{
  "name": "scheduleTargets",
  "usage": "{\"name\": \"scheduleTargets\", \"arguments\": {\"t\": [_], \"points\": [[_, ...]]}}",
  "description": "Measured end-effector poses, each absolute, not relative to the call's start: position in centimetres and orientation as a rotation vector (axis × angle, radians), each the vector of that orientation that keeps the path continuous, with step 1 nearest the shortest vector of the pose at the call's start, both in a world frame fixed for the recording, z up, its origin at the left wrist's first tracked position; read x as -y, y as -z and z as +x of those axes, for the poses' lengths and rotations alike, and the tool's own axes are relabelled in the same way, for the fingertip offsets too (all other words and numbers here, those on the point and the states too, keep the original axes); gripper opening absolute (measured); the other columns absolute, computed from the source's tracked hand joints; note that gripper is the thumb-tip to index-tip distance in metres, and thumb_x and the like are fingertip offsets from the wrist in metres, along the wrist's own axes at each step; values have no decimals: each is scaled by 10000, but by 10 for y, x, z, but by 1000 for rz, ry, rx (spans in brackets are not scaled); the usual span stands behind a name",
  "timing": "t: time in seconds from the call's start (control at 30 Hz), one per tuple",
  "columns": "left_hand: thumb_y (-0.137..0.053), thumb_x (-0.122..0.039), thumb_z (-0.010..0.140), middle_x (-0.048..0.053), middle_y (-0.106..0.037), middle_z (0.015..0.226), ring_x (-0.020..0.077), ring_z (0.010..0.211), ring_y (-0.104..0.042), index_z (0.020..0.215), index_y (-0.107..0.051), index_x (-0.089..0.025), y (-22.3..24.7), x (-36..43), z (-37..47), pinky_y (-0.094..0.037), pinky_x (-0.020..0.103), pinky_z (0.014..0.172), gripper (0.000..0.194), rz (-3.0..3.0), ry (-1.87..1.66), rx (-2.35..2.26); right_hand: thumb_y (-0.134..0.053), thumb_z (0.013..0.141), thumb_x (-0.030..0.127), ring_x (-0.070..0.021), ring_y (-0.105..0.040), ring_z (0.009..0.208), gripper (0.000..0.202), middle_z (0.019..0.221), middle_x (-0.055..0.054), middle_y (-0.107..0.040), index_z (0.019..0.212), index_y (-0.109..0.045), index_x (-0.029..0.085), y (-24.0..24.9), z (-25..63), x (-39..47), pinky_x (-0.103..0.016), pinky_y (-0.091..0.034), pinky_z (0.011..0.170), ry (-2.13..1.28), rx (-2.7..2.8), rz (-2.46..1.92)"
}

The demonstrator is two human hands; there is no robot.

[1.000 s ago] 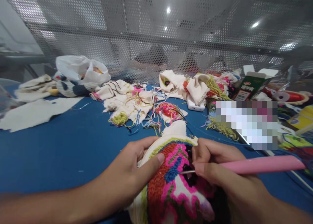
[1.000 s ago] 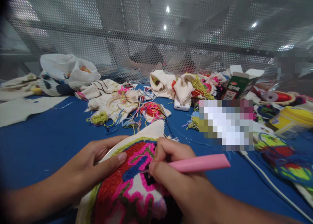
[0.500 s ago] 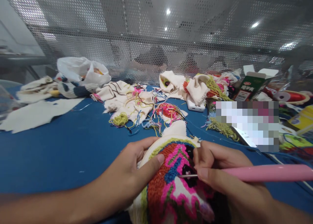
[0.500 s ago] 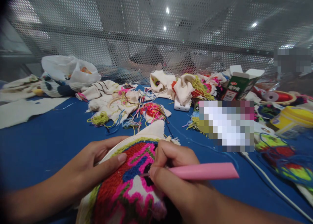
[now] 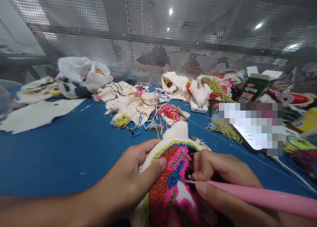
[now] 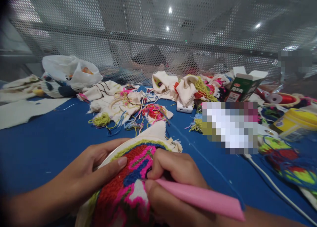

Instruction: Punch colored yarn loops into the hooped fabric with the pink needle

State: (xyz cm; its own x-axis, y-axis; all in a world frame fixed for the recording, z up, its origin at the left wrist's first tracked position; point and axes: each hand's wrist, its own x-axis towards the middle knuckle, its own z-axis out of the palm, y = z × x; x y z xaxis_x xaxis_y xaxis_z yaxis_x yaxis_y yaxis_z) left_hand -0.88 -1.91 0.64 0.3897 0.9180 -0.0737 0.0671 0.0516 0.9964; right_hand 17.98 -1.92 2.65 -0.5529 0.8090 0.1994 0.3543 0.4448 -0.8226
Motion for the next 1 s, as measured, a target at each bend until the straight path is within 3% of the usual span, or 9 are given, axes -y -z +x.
{"name": "scheduleTargets", "arguments": {"t": [0.37, 0.53, 0.63, 0.8, 1.0], "points": [[-503, -349, 815, 74, -652, 1039, 206, 868, -615, 1152, -544, -150, -6, 20, -7, -498, 261, 734, 393, 1344, -854, -982, -485, 801, 328, -103, -419, 482, 277, 546, 6, -473, 574, -394, 198, -27, 185, 25, -218, -351, 437, -966, 2110, -1020], [-490, -325, 827, 56, -655, 1019, 191, 856, -605, 1156, -534, -158, -6, 20, -8, -485, 252, 745, 372, 1380, -845, -981, -446, 829, 375, -121, -484, 592, 268, 639, -14, -531, 625, -447, 201, -23, 176, 10, -230, -405, 548, -958, 2427, -839], [-485, -335, 829, 52, -646, 1038, 179, 830, -599, 1165, -527, -165, -6, 20, -8, -481, 239, 720, 378, 1394, -838, -988, -457, 830, 311, -123, -508, 631, 205, 681, -15, -547, 658, -475, 202, -24, 176, 11, -221, -407, 567, -904, 2463, -825], [-484, -362, 831, 52, -633, 1068, 176, 825, -594, 1178, -514, -173, -7, 20, -10, -476, 233, 712, 396, 1438, -823, -1013, -480, 751, 126, -86, -407, 487, 238, 530, 40, -417, 585, -327, 199, -24, 183, 24, -200, -307, 458, -740, 2225, -875], [-475, -368, 836, 55, -641, 1052, 187, 841, -599, 1182, -516, -170, -8, 22, -10, -480, 224, 686, 401, 1433, -832, -1005, -456, 775, 92, -83, -390, 492, 246, 541, 40, -385, 614, -307, 203, -18, 183, 25, -195, -295, 454, -699, 2180, -743]]}}
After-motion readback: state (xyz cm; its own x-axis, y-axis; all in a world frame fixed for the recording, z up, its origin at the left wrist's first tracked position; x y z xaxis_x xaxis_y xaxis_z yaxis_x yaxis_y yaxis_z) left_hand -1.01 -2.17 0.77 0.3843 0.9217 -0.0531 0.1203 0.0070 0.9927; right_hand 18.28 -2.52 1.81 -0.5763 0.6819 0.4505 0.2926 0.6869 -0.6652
